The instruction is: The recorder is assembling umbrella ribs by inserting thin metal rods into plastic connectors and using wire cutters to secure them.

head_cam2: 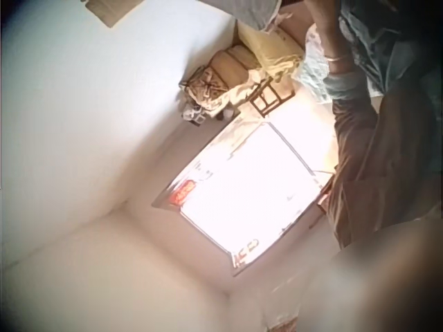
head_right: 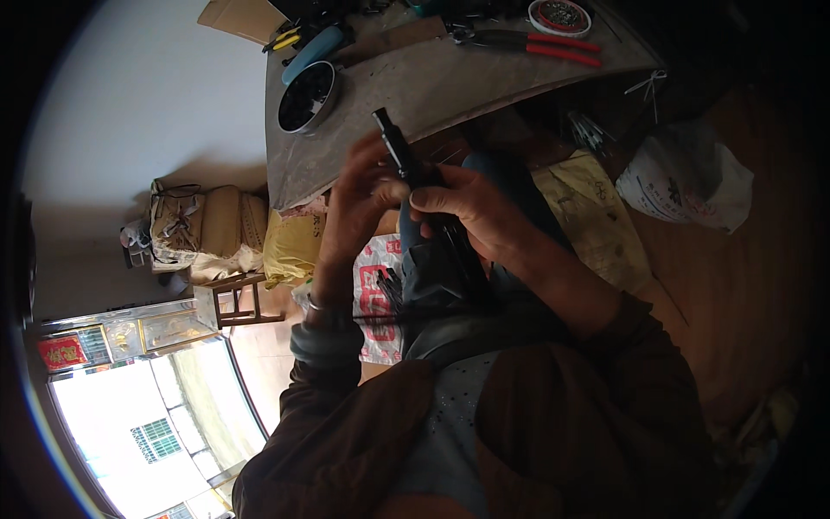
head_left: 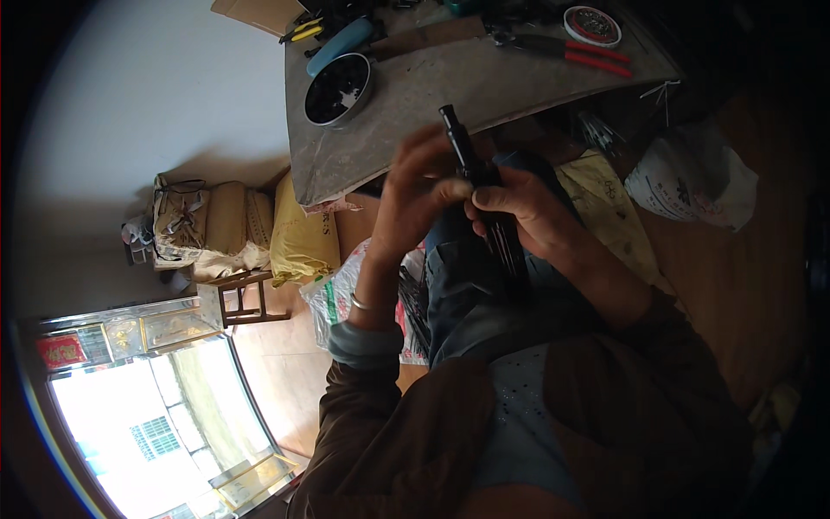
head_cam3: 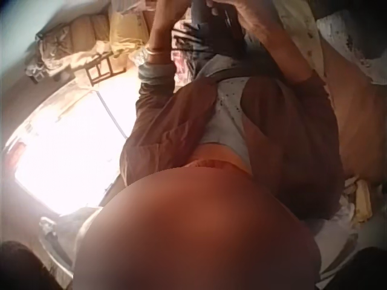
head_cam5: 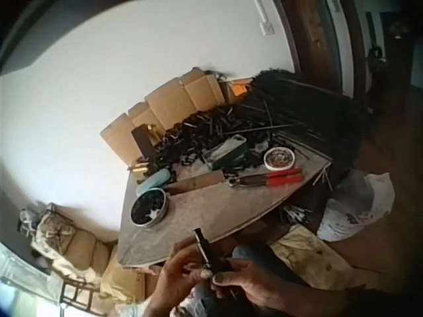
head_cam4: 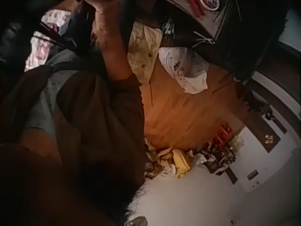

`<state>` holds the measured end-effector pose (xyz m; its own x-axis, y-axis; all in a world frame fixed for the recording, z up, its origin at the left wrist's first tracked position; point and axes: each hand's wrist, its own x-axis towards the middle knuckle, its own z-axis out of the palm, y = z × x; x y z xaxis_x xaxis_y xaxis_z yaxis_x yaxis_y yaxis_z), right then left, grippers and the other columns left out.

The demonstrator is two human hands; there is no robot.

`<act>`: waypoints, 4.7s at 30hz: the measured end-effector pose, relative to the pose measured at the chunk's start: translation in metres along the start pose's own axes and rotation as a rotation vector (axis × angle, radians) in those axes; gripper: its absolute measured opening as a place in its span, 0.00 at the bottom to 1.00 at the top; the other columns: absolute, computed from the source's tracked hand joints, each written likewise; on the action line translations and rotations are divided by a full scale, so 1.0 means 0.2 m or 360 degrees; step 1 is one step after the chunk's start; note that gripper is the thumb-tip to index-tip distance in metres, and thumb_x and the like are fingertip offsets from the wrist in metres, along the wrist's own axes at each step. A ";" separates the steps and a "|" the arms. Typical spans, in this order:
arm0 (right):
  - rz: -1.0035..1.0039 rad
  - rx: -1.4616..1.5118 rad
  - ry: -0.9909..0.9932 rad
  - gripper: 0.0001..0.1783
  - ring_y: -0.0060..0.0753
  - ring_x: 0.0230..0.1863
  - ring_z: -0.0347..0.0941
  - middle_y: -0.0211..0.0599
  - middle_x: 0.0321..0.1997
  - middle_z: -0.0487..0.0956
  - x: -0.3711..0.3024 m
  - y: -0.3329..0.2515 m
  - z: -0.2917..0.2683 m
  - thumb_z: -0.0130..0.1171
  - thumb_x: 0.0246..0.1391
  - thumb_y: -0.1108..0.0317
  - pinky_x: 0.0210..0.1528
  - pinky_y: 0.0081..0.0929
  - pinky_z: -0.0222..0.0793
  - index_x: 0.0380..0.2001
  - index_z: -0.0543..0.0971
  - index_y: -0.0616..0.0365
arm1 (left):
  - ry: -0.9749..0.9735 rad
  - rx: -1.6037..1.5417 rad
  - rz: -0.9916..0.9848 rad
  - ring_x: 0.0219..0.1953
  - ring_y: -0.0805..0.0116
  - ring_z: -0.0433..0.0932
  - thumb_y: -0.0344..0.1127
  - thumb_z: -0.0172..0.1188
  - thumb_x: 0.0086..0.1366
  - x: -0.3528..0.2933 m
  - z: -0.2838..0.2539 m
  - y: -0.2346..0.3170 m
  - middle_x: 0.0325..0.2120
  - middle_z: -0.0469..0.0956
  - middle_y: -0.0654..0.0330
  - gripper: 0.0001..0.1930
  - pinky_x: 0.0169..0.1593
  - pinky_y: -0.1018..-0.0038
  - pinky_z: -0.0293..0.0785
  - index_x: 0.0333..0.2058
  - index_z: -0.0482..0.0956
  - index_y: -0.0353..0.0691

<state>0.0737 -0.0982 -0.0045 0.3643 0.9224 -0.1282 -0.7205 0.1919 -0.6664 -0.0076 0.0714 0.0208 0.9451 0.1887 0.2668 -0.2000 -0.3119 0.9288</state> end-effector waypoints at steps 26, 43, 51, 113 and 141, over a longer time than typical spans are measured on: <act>-0.1048 -0.0961 0.0706 0.14 0.25 0.28 0.75 0.36 0.32 0.79 0.16 0.09 -0.01 0.64 0.49 0.66 0.30 0.23 0.70 0.37 0.78 0.63 | 0.0757 -0.0203 -0.0514 0.30 0.80 0.76 0.29 0.62 0.57 0.07 0.21 0.13 0.29 0.80 0.63 0.14 0.35 0.82 0.73 0.41 0.78 0.29; -0.0036 -0.0881 0.0111 0.18 0.13 0.20 0.67 0.23 0.17 0.72 0.10 -0.10 -0.08 0.67 0.47 0.54 0.23 0.15 0.60 0.21 0.79 0.58 | 0.0696 -0.0263 -0.0316 0.37 0.75 0.76 0.30 0.63 0.59 -0.08 0.21 0.15 0.35 0.80 0.61 0.15 0.44 0.77 0.72 0.45 0.76 0.34; -0.0399 -0.1060 0.0262 0.17 0.14 0.17 0.65 0.23 0.15 0.71 0.13 -0.01 -0.02 0.68 0.45 0.55 0.21 0.17 0.58 0.18 0.78 0.57 | 0.0615 0.0062 -0.0552 0.35 0.77 0.75 0.35 0.61 0.60 -0.04 0.17 0.24 0.32 0.79 0.62 0.15 0.42 0.79 0.71 0.43 0.77 0.32; -0.0181 -0.0621 0.0184 0.16 0.15 0.29 0.72 0.29 0.31 0.76 0.05 -0.07 0.00 0.66 0.49 0.68 0.28 0.13 0.67 0.38 0.72 0.60 | 0.0479 -0.0881 -0.0540 0.39 0.71 0.76 0.46 0.49 0.69 -0.06 0.17 0.13 0.37 0.78 0.58 0.19 0.45 0.76 0.72 0.45 0.75 0.34; -0.0023 -0.0891 0.0247 0.09 0.18 0.31 0.76 0.29 0.30 0.77 0.09 -0.05 -0.04 0.61 0.54 0.66 0.32 0.16 0.73 0.34 0.77 0.60 | 0.0702 -0.0261 -0.0344 0.37 0.76 0.75 0.41 0.60 0.64 -0.06 0.19 0.11 0.34 0.79 0.62 0.18 0.42 0.78 0.72 0.46 0.75 0.33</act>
<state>0.0917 -0.0852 -0.0058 0.4843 0.8531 -0.1939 -0.3082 -0.0410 -0.9504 -0.0139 0.0262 0.0285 0.7774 0.6185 0.1145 -0.0835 -0.0790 0.9934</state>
